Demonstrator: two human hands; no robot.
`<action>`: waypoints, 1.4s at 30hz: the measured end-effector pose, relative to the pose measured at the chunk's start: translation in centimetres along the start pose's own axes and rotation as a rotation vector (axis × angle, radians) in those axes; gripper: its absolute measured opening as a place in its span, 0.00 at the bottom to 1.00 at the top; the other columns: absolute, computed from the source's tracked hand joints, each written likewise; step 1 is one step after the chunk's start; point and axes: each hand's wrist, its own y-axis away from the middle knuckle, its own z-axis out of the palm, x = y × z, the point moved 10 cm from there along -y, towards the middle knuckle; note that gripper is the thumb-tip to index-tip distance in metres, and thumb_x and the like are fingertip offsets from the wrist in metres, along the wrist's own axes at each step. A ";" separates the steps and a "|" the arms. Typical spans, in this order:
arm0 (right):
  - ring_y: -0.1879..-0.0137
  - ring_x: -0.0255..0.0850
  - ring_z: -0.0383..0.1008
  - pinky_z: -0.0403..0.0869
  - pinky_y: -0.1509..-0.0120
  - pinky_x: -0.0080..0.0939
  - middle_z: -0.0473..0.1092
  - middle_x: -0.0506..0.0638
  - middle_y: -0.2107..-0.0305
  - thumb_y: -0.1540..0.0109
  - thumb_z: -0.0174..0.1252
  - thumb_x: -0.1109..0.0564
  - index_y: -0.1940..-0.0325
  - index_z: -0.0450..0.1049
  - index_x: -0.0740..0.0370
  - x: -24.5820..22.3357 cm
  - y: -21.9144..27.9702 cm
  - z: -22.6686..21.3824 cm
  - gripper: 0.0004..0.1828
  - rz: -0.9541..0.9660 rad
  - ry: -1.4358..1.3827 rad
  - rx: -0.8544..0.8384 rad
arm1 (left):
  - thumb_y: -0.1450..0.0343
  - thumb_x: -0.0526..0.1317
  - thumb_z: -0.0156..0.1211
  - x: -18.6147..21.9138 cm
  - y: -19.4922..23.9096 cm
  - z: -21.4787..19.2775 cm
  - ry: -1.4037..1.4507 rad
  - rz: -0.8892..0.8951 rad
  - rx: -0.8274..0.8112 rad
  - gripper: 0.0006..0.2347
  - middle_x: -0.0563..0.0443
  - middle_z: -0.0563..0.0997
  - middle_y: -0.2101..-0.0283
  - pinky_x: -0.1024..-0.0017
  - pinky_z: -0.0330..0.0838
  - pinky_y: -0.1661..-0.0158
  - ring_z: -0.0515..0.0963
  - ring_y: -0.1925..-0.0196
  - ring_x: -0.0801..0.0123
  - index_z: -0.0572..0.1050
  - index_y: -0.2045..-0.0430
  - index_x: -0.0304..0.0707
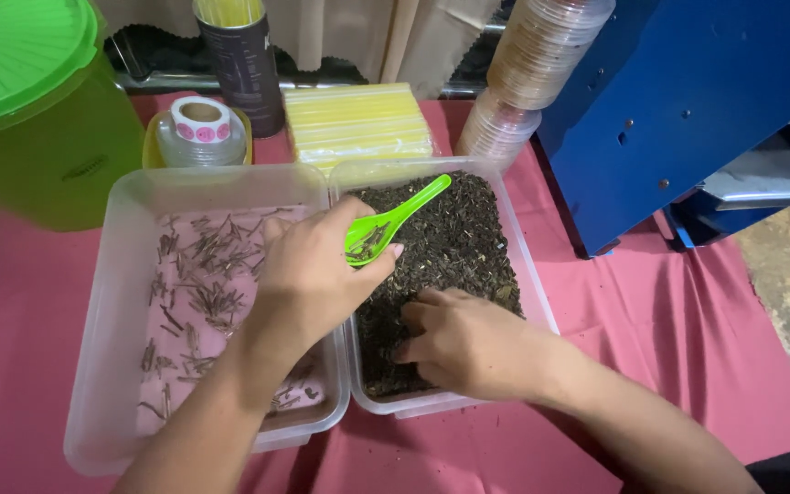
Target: The person uses a green plastic spoon to scoop dried dark herbs from a clear container and transfers them into a second container. They also use their right hand to sift through the herbs in the first container, separating and moving the material between the two containers.
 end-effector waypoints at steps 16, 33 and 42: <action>0.69 0.51 0.76 0.72 0.71 0.54 0.77 0.46 0.71 0.42 0.59 0.52 0.59 0.80 0.43 2.6 -2.2 5.4 0.09 0.316 -0.070 0.011 | 0.33 0.58 0.59 0.5 -0.1 -0.2 -0.093 0.028 -0.025 0.17 0.53 0.86 0.64 0.53 0.58 0.46 0.82 0.62 0.51 0.74 0.58 0.53; 0.62 0.52 0.82 0.79 0.63 0.56 0.80 0.47 0.68 0.44 0.63 0.48 0.57 0.82 0.45 3.3 -2.0 5.9 0.12 0.413 -0.103 -0.023 | 0.33 0.54 0.59 0.3 0.1 0.0 0.015 0.027 -0.095 0.17 0.50 0.86 0.60 0.58 0.57 0.46 0.85 0.55 0.55 0.74 0.54 0.53; 0.61 0.53 0.82 0.79 0.58 0.58 0.79 0.48 0.69 0.45 0.63 0.46 0.60 0.79 0.46 4.5 -1.4 7.0 0.11 0.474 -0.089 -0.080 | 0.33 0.54 0.61 0.6 0.0 0.3 -0.021 -0.013 -0.170 0.17 0.51 0.86 0.59 0.60 0.56 0.46 0.84 0.53 0.57 0.74 0.52 0.55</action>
